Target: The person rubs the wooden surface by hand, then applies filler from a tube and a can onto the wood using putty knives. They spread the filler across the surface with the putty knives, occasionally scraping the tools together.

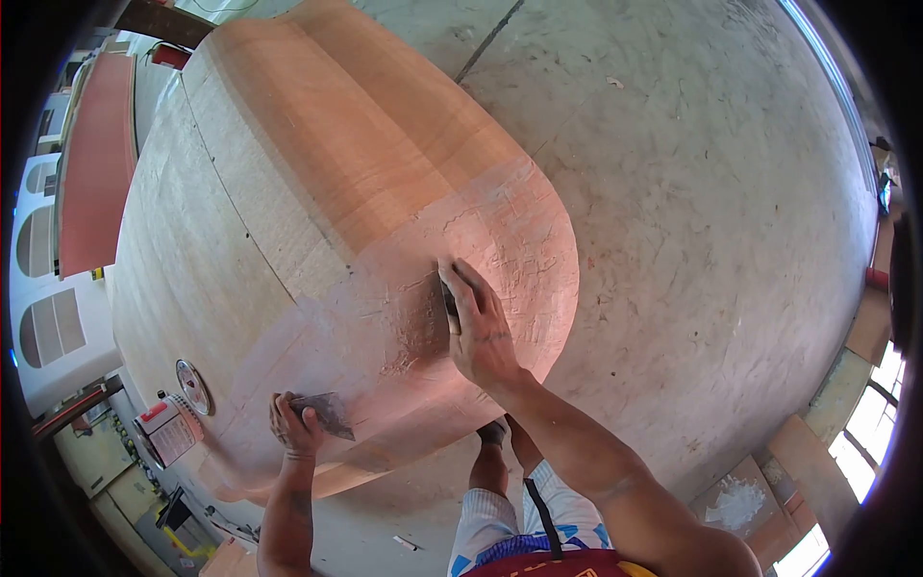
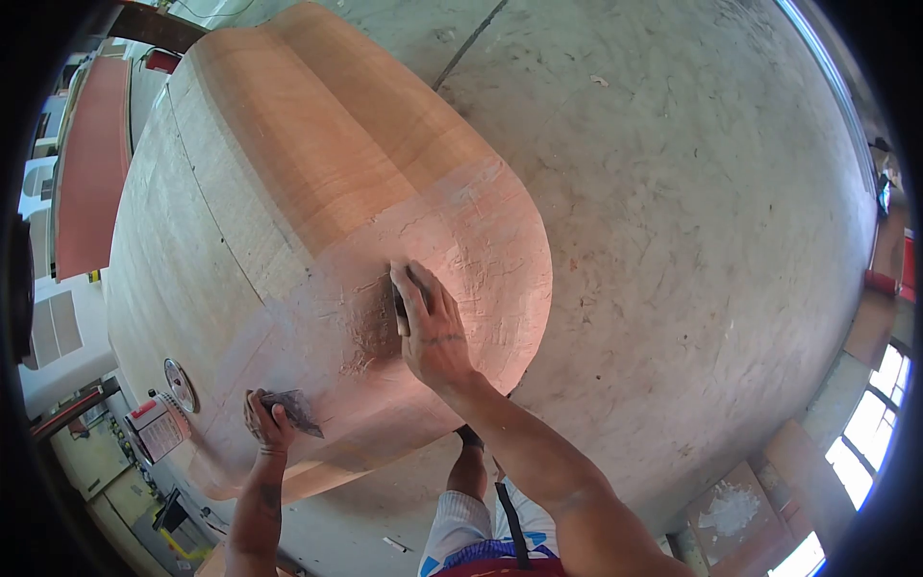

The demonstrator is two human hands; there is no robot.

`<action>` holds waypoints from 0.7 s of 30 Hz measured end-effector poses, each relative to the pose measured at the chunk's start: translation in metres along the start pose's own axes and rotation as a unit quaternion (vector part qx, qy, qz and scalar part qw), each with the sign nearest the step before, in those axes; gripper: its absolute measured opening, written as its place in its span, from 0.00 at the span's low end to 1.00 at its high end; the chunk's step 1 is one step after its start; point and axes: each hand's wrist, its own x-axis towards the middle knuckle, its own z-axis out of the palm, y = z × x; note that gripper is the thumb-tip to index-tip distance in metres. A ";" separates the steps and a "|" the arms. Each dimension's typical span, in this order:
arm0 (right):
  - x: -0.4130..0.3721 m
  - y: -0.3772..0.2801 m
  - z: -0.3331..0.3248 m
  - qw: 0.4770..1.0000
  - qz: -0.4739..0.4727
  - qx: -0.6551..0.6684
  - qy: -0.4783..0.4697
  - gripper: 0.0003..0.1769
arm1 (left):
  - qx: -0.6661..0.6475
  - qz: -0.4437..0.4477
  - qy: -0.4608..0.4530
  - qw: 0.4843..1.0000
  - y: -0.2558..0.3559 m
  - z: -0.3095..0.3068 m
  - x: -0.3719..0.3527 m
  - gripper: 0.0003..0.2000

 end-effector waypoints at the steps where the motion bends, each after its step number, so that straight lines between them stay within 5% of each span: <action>1: 0.002 -0.001 0.001 1.000 0.006 0.004 -0.001 0.43 | -0.003 0.000 -0.002 1.000 0.002 -0.001 0.001 0.29; 8: 0.005 0.004 -0.003 1.000 -0.002 0.013 0.000 0.35 | -0.024 0.022 0.037 0.999 -0.002 0.003 0.000 0.25; 10: 0.016 0.025 0.007 0.995 0.075 0.054 -0.024 0.34 | -0.032 -0.010 -0.015 0.999 -0.008 0.004 -0.007 0.23; 12: 0.020 0.062 0.018 0.993 0.043 0.106 -0.005 0.33 | -0.053 0.022 0.027 0.998 -0.004 -0.001 0.002 0.21; 14: 0.027 0.023 -0.004 0.999 0.044 -0.003 0.008 0.33 | -0.031 -0.015 -0.001 0.999 0.003 -0.011 0.003 0.21; 19: 0.030 -0.127 -0.003 0.997 -0.054 -0.021 -0.054 0.23 | -0.096 -0.019 -0.001 0.995 0.006 -0.024 0.007 0.21; 21: 0.032 -0.161 0.025 0.996 -0.013 0.027 -0.082 0.20 | -0.127 -0.018 0.006 0.992 0.002 -0.028 0.008 0.20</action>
